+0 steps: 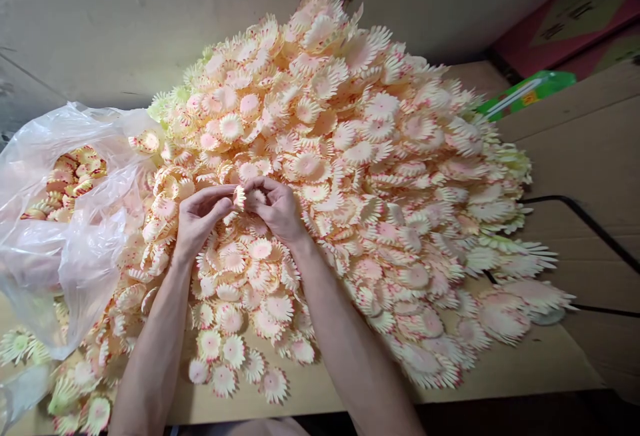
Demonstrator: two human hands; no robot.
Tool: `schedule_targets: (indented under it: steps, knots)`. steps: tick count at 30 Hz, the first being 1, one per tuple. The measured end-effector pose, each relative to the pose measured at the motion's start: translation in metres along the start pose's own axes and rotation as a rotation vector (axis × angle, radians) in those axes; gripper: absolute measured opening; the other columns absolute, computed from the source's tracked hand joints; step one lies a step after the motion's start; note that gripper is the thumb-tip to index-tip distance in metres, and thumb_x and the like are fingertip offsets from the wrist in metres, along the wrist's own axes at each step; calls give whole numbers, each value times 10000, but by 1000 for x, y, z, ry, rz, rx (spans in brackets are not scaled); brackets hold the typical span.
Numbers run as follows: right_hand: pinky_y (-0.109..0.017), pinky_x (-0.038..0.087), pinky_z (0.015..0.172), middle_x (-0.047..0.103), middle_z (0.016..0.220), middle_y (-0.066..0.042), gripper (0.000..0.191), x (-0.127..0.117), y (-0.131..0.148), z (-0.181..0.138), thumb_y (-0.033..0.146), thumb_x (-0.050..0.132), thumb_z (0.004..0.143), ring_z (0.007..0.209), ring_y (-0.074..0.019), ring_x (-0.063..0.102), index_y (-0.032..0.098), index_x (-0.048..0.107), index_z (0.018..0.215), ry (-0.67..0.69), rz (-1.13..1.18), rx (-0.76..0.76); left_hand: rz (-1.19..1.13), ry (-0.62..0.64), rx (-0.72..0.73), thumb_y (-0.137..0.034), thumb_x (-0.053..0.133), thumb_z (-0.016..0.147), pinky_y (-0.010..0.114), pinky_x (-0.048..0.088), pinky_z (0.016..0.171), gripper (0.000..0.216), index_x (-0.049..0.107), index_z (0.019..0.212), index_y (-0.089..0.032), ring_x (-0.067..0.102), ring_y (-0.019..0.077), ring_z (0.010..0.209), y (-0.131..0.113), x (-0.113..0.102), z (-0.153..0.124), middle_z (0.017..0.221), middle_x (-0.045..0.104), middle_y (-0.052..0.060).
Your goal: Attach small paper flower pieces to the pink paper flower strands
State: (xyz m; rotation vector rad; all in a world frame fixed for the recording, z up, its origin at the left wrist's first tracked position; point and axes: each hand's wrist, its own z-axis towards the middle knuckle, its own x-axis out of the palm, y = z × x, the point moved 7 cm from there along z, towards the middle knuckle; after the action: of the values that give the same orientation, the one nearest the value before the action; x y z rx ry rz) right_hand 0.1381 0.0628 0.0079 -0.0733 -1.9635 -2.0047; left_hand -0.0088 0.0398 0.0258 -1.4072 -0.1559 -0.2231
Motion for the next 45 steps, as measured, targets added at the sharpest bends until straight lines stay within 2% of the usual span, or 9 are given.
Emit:
schedule_targets:
  steps: [4,9,11,15,18,31,36,41,45]
  knots:
    - [-241,449,651,600,762,12,235,1,3,2,291,850,657,680,-110,522,194,678,784,11,-18,-61,18,0,10,-276,862,687,305,593,877,262,779,928,-216,741,169,913,-1,2,-1,996,781,68]
    - [-276,461,875,623,918,-17,173,-1,11,1,225,837,670,921,-148,594,201,700,773,9,-24,-182,23,-4,-2,-247,860,686,319,601,889,274,771,939,-192,745,177,914,2,2,-1,990,786,69]
    - [-287,464,906,636,933,-18,130,0,12,0,239,808,708,953,-154,602,208,703,778,35,34,-187,19,-8,2,-256,840,717,310,596,904,262,761,960,-193,743,176,947,2,2,-1,1035,782,73]
    - [-250,482,719,659,804,2,101,-1,11,-2,298,763,762,742,-118,588,208,722,780,30,63,-126,-3,0,0,-279,806,765,265,580,903,251,736,995,-209,727,176,1036,0,3,-1,1129,763,77]
    - [-241,461,605,667,724,10,110,0,8,-3,305,770,736,606,-95,541,201,742,758,42,70,-67,4,12,-9,-303,793,781,263,576,897,253,718,1007,-214,722,187,1061,0,4,-1,1137,760,79]
    - [-300,552,795,755,823,-17,73,1,6,-4,278,788,708,804,-156,682,229,787,762,67,68,-71,25,35,-31,-342,773,798,285,548,920,242,695,975,-195,718,199,1058,0,6,-1,1050,768,85]
    - [-274,545,768,751,815,-15,77,3,7,-4,234,766,716,792,-145,678,229,796,787,97,89,-78,-3,60,-51,-339,772,797,278,532,921,215,684,923,-188,721,179,1003,2,7,-2,991,765,72]
    - [-294,536,780,739,830,-24,64,5,10,-4,202,729,725,817,-155,665,212,776,766,135,69,-118,35,85,-81,-393,752,806,227,517,798,239,675,829,-168,708,143,861,4,8,-3,878,747,53]
    - [-272,508,657,730,810,-31,37,7,11,-5,211,713,722,727,-140,621,188,741,724,158,-2,-122,46,112,-110,-365,768,789,260,504,839,238,645,750,-165,704,204,1009,2,12,-3,868,757,76]
